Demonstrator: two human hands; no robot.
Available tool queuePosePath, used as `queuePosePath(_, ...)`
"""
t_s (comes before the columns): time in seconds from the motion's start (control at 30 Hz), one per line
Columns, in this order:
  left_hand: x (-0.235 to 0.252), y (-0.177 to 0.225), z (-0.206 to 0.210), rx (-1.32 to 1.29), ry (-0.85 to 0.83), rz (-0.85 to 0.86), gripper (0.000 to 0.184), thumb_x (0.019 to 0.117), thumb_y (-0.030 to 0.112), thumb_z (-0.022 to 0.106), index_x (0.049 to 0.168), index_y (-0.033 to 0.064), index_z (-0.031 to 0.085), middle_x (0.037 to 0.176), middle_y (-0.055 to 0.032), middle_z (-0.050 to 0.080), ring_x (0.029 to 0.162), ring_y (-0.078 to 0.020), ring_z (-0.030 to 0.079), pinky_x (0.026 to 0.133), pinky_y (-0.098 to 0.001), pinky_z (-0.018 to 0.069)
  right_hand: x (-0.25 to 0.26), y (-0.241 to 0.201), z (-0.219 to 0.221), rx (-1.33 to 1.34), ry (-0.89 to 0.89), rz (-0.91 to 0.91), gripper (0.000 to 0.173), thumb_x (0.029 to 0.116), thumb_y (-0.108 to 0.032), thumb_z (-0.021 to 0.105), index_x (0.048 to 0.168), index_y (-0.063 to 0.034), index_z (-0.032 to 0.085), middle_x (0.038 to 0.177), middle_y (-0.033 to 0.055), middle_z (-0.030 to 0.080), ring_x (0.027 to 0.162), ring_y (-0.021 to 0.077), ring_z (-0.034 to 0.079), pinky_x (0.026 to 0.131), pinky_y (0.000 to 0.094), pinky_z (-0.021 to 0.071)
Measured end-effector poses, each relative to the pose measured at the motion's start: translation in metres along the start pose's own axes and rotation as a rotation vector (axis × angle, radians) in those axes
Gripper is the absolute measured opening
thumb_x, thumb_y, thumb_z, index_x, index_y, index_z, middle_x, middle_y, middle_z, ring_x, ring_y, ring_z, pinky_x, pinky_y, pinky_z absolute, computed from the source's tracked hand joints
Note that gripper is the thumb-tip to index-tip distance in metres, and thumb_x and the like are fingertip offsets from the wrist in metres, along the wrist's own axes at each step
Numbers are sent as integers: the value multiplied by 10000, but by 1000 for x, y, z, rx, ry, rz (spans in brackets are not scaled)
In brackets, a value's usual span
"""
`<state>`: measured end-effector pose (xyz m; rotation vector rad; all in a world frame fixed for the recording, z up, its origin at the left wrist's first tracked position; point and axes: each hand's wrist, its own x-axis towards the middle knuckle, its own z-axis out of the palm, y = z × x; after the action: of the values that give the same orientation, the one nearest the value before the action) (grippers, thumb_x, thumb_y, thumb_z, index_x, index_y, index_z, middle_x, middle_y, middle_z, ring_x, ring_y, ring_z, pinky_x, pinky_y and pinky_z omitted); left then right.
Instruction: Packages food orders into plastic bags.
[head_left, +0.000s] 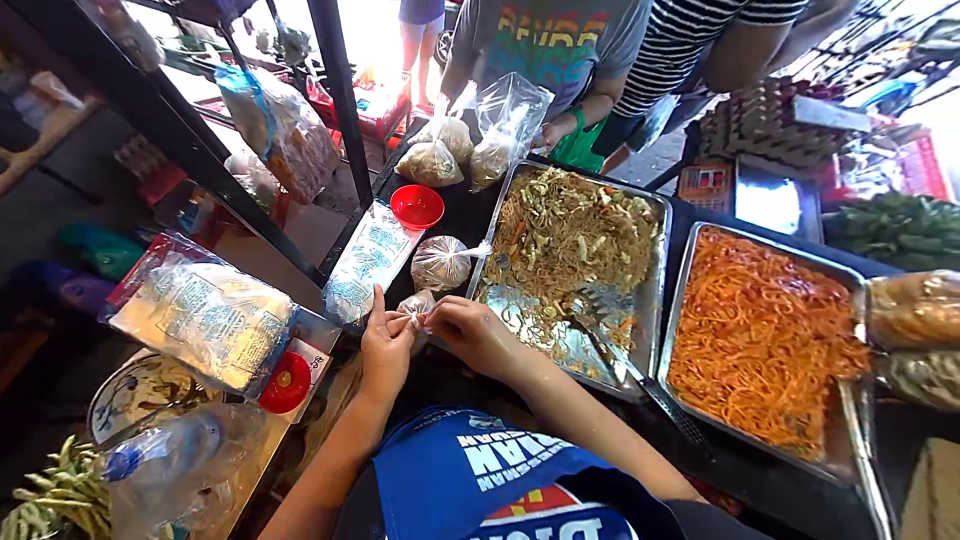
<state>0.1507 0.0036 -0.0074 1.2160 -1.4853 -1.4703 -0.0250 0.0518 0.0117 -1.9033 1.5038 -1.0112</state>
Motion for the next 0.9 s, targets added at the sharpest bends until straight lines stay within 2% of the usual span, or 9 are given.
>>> queuePosePath(0.03, 0, -4, -2, 113, -8, 98, 834, 941, 130, 723, 1604, 6, 233, 1003, -67, 764, 932, -107, 733, 936, -313, 584, 2, 1, -2, 65, 23, 43, 138, 989, -140, 640, 983, -42, 737, 977, 57, 720, 900, 96, 691, 839, 269, 594)
queuePosePath(0.1, 1, -12, -5, 361, 4, 311, 824, 928, 166, 731, 1603, 26, 280, 1000, -26, 783, 1018, -133, 710, 1097, -479, 418, 3, 1, -4, 182, 52, 138, 111, 968, -138, 687, 991, -39, 732, 961, 47, 716, 866, 74, 689, 821, 255, 601)
queuePosePath(0.17, 6, -16, -5, 582, 37, 522, 766, 896, 171, 746, 1566, 48, 395, 961, 5, 794, 1013, -167, 716, 1049, -562, 386, 2, 1, -2, 187, 66, 193, 101, 959, -129, 691, 989, -38, 723, 953, 49, 712, 856, 69, 690, 818, 245, 599)
queuePosePath(0.3, 17, -9, -2, 762, -28, 708, 619, 906, 174, 673, 1505, 138, 523, 887, 40, 766, 924, -177, 651, 931, -493, 385, -6, 1, 2, 118, 57, 235, 123, 967, -122, 653, 1018, -27, 711, 980, 74, 694, 862, 74, 678, 811, 228, 585)
queuePosePath(0.43, 25, 2, 0, 731, -135, 855, 469, 886, 100, 625, 1353, 117, 650, 875, -11, 720, 906, -198, 655, 923, -419, 474, -8, -9, -10, 179, -16, 373, 304, 933, -143, 696, 1217, -65, 621, 1303, 120, 553, 948, 113, 680, 771, 263, 623)
queuePosePath(0.63, 23, 43, -11, 574, -48, 1147, 180, 900, 54, 608, 1074, 48, 651, 956, -85, 718, 961, -207, 690, 945, -361, 542, 4, -26, -8, 441, -63, 345, 598, 920, -128, 717, 1457, -104, 456, 1228, 59, 685, 905, 116, 719, 825, 296, 621)
queuePosePath(0.73, 22, 71, -13, 496, 43, 1158, 108, 909, 43, 625, 1011, 32, 654, 937, -97, 716, 972, -209, 687, 952, -352, 538, 9, -38, -16, 400, -69, 377, 470, 920, -248, 707, 1354, -123, 575, 1077, 28, 701, 860, 93, 696, 775, 287, 600)
queuePosePath(0.8, 23, 79, -10, 407, 58, 1131, 148, 898, 27, 637, 1046, 25, 637, 938, -99, 708, 974, -205, 679, 945, -358, 543, 13, -48, -26, 348, -70, 364, 373, 923, -343, 678, 1216, -113, 663, 1092, 0, 680, 905, 67, 671, 780, 274, 582)
queuePosePath(0.9, 25, 80, -4, 343, 50, 1059, 309, 941, 48, 650, 1238, 20, 568, 1047, -110, 723, 1052, -217, 680, 988, -402, 534, 26, -49, -30, 188, 98, 258, 151, 983, -179, 630, 1010, -71, 732, 930, 4, 719, 790, 35, 675, 734, 255, 591)
